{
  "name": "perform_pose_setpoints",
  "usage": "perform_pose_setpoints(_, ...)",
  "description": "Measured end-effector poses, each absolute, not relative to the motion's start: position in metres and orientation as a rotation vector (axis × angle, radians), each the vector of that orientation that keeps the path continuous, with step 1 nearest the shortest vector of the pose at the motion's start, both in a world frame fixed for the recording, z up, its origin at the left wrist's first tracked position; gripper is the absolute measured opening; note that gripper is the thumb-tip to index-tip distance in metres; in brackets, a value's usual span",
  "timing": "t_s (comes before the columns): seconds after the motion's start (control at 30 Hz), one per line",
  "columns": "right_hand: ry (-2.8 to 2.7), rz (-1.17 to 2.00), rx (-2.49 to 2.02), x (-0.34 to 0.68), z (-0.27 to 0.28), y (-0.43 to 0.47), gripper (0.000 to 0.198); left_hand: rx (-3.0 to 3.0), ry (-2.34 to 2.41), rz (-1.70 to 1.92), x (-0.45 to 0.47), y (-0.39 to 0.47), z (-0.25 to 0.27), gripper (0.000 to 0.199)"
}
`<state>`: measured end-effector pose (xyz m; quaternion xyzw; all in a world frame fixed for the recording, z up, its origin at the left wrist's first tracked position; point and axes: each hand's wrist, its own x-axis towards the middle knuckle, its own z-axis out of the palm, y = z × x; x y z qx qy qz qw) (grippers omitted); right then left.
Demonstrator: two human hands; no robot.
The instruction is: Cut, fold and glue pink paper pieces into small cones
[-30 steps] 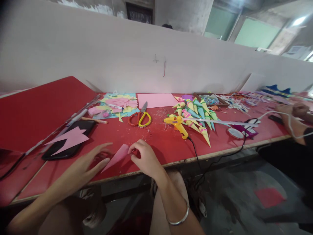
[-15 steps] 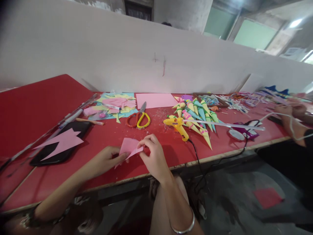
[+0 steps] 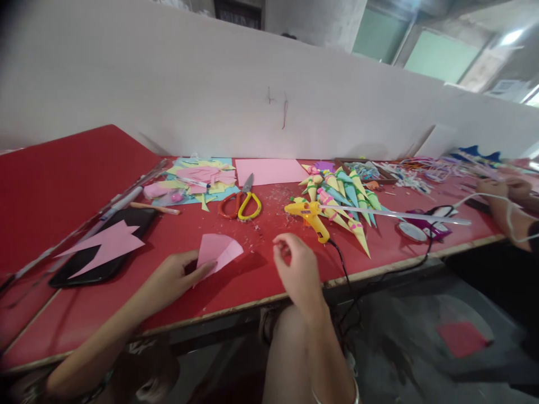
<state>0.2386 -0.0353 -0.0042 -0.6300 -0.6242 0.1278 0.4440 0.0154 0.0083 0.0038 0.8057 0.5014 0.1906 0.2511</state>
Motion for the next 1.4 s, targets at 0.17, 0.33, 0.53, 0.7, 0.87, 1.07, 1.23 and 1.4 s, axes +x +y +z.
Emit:
perform_pose_setpoints(0.17, -1.358, -0.154, -1.865, 0.285, -0.011, -0.029, 0.027, 2.137, 1.449, 0.541, 0.016, 0.008, 0.007, 0.033)
perform_pose_setpoints(0.33, -1.425, -0.202, -1.99, 0.299, -0.018, -0.013, 0.045, 2.089, 1.488, 0.534, 0.016, 0.01, 0.014, 0.035)
perform_pose_setpoints(0.53, -1.488, -0.126, -2.098, 0.294, -0.024, 0.003, 0.038, 2.164, 1.675, 0.556, 0.016, 0.013, 0.03, 0.029)
perform_pose_setpoints(0.7, -1.507, -0.108, -2.101, 0.29, -0.029, 0.009, 0.037, 2.173, 1.68, 0.604, 0.013, 0.021, 0.041, 0.033)
perform_pose_setpoints(0.87, -1.442, -0.126, -2.054, 0.278, -0.011, 0.012, 0.037, 2.115, 1.745, 0.644, 0.006, 0.041, 0.045, 0.037)
perform_pose_setpoints(1.07, -1.411, -0.164, -1.751, 0.251, 0.024, 0.016, 0.03, 2.062, 1.803, 0.615, 0.003, 0.052, 0.031, 0.039)
perform_pose_setpoints(1.23, -1.488, -0.237, -1.679, 0.237, 0.012, 0.015, 0.036, 2.042, 1.822, 0.638, -0.002, 0.046, 0.022, 0.039)
perform_pose_setpoints(1.4, -1.522, -0.248, -1.692, 0.236, -0.001, 0.013, 0.043, 2.059, 1.831, 0.737, -0.001, 0.044, 0.021, 0.039)
